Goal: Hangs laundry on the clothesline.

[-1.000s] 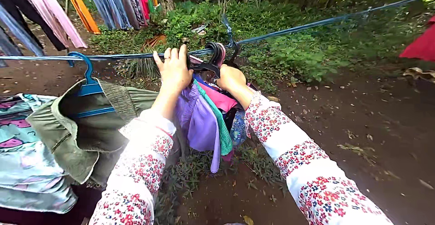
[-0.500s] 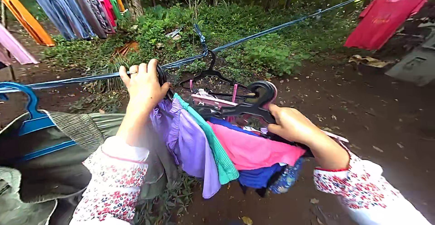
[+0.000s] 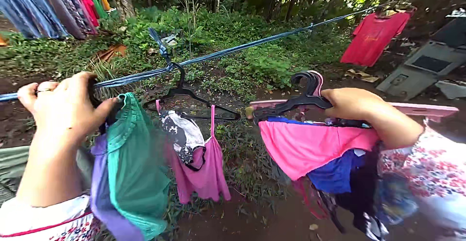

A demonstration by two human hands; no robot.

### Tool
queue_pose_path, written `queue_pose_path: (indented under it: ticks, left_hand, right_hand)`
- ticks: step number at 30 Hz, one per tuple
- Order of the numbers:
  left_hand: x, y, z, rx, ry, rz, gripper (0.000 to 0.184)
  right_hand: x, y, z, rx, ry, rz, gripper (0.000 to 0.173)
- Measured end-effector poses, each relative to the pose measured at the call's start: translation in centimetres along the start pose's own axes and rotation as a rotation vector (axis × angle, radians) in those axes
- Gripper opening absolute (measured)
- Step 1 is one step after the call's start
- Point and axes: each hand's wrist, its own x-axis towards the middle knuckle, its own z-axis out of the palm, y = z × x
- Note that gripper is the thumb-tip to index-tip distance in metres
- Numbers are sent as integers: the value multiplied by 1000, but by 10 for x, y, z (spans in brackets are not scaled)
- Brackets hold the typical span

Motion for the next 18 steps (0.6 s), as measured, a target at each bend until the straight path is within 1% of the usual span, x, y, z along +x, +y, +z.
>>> queue_pose_path:
  ticks: [4, 7, 11, 15, 18]
  left_hand:
    - [-3, -1, 5, -22, -12, -52, 55]
    - [-10, 0, 9, -66, 5, -64, 54]
    - [-25, 14, -1, -76, -7, -93, 48]
    - [-36, 26, -14, -17, 4, -111, 50]
    - [-35, 31, -24, 82, -6, -162, 53]
  right_hand:
    - [82, 23, -21, 44, 148, 18, 24]
    - [148, 38, -29, 108, 188, 41, 32]
    - [226, 47, -31, 161, 235, 26, 36]
    - [271, 42, -27, 200, 257, 23, 41]
    - [292, 35, -11, 190, 226, 47, 47]
